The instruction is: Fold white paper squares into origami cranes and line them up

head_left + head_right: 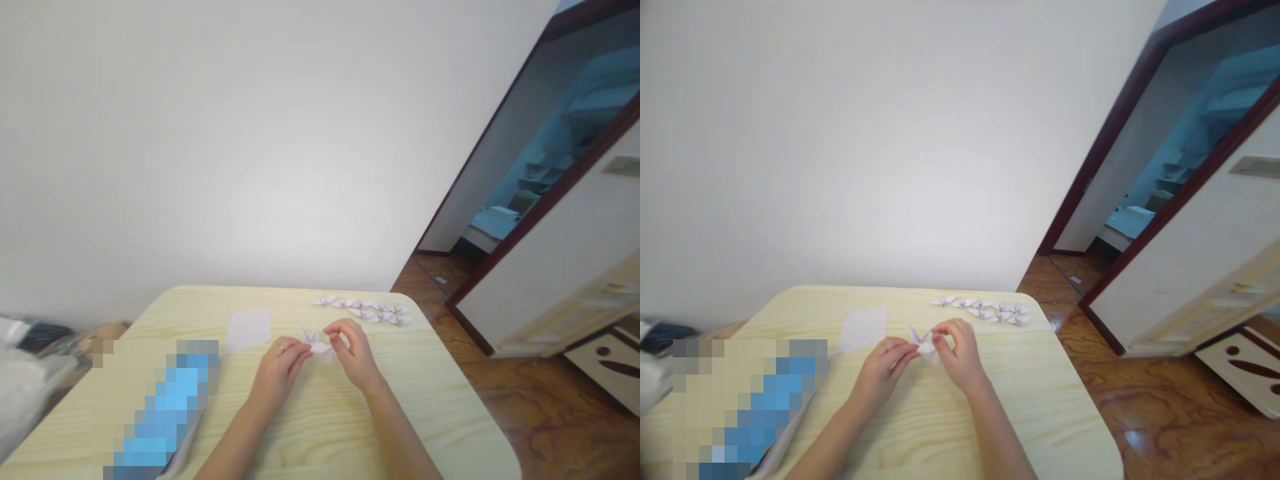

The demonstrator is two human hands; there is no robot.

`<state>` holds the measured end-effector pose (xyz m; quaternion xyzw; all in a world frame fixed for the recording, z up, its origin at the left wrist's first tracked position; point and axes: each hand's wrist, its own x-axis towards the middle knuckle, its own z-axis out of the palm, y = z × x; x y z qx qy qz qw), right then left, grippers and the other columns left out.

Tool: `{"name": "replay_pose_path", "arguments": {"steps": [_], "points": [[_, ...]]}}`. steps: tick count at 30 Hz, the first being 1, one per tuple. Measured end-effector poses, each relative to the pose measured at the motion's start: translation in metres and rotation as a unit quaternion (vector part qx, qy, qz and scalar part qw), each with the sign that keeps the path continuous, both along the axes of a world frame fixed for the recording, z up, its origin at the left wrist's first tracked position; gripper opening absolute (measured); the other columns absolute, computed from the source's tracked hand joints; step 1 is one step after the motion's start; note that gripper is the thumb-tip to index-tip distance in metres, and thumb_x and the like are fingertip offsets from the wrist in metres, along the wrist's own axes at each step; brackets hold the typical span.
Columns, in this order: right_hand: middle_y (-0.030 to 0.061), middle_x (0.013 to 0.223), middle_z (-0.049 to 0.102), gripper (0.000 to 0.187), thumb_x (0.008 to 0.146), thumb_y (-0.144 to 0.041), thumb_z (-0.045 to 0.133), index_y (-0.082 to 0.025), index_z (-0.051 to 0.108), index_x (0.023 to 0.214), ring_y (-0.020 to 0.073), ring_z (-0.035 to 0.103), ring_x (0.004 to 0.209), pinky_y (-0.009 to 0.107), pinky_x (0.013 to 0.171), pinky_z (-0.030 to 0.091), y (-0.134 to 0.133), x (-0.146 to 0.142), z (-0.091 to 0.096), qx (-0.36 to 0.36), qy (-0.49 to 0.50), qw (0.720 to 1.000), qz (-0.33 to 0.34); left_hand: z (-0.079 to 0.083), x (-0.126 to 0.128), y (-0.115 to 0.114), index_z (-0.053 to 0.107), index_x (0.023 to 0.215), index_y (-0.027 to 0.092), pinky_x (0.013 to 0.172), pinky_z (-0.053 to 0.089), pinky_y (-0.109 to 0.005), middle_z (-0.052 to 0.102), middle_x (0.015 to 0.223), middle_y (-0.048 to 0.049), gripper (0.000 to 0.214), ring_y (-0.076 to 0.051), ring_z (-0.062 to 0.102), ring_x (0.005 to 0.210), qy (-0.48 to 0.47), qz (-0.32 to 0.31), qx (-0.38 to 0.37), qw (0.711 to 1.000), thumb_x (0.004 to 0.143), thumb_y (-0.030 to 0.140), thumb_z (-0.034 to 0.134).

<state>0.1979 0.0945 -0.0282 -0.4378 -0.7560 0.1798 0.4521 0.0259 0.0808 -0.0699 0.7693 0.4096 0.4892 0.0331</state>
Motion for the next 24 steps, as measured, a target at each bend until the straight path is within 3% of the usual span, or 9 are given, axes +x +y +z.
{"name": "replay_pose_path", "arguments": {"steps": [3, 6, 24], "points": [[0.0021, 0.075, 0.060, 0.013, 0.073, -0.032, 0.061, -0.020, 0.060, 0.074, 0.0173, 0.053, 0.076, 0.032, 0.074, 0.037, -0.0032, -0.0036, 0.0002, -0.014, -0.075, 0.997, 0.024, 0.0011, -0.0023, 0.0016, 0.064, 0.082, 0.017, 0.064, 0.049, -0.025, 0.061, 0.072, -0.0041, 0.014, -0.014, 0.057, 0.071, -0.003, 0.019, 0.005, 1.000, 0.080, 0.024, 0.051], [0.0019, 0.075, 0.060, 0.007, 0.074, -0.026, 0.060, -0.019, 0.059, 0.073, 0.0167, 0.053, 0.077, 0.031, 0.075, 0.036, -0.0041, -0.0082, -0.0018, -0.007, -0.089, 0.995, 0.033, 0.0017, -0.0031, 0.0019, 0.064, 0.083, 0.017, 0.066, 0.049, -0.026, 0.062, 0.073, -0.0042, 0.014, -0.014, 0.057, 0.073, -0.003, 0.020, -0.002, 1.000, 0.080, 0.024, 0.052], [0.0036, 0.077, 0.059, 0.003, 0.072, -0.021, 0.060, -0.020, 0.061, 0.074, 0.0167, 0.053, 0.078, 0.031, 0.073, 0.042, -0.0018, -0.0107, -0.0035, -0.014, 0.028, 0.998, 0.046, 0.0018, -0.0019, 0.0000, 0.063, 0.086, 0.018, 0.063, 0.048, -0.027, 0.058, 0.075, -0.0050, 0.017, -0.015, 0.055, 0.072, 0.043, 0.030, -0.007, 0.999, 0.082, 0.026, 0.048]]}}
